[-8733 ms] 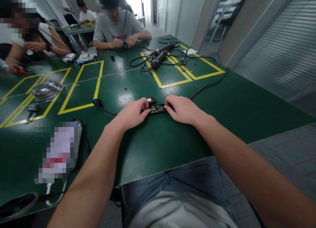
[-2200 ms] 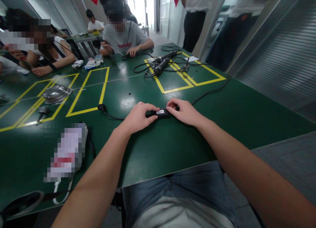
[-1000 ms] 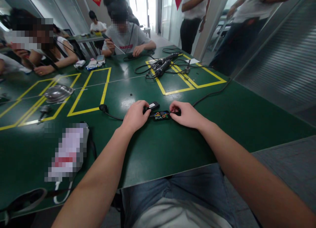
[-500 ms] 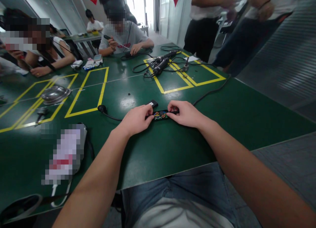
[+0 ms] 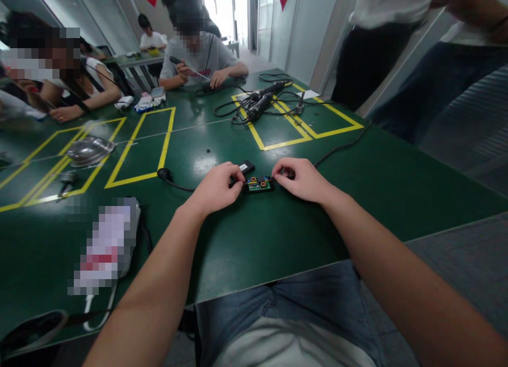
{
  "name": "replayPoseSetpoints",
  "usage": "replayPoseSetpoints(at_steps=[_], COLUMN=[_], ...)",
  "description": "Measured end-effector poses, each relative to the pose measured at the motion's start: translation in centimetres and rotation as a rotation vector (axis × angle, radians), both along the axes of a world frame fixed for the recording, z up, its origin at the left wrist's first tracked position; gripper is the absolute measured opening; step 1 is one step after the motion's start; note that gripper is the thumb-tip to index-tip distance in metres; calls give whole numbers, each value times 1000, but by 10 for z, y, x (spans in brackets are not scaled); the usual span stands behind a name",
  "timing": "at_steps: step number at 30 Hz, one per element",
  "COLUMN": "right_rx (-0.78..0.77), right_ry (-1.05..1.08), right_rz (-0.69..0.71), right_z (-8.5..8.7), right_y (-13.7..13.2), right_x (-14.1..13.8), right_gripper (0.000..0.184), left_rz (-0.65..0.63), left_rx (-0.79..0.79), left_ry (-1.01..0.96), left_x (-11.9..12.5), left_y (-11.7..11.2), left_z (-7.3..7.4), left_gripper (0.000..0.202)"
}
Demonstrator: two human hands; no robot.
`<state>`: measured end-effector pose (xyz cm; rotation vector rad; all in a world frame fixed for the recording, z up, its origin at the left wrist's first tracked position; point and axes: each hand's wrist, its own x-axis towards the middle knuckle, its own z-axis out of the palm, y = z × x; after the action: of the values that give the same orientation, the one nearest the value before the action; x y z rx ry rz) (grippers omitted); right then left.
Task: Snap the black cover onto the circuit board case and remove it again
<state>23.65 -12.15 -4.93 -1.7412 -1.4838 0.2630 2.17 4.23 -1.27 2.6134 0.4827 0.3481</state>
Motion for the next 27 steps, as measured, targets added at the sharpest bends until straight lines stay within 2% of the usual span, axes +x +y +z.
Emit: replayPoseSetpoints(at_steps=[6,14,20,24,27], right_rx=[-46,-90,-102,-91,-77], right_ry=[29,6,74,63,17], right_rz=[-1,9,43,22,11], right_z=[0,1,-3,-6,-8], right_y=[0,0,0,1,3], right_x=[1,3,6,4,2], right_gripper=[9,6,7,6,7], left_rz=[34,-15,-46,53,181], left_rx=[-44,-42,42,52,46], left_ry=[31,60,20,-82,-121], left_x=[0,-1,0,5,10], left_y=[-1,7,10,6,6], left_z=[0,-1,-7,-18,-25], left_gripper=[17,10,11,10,25])
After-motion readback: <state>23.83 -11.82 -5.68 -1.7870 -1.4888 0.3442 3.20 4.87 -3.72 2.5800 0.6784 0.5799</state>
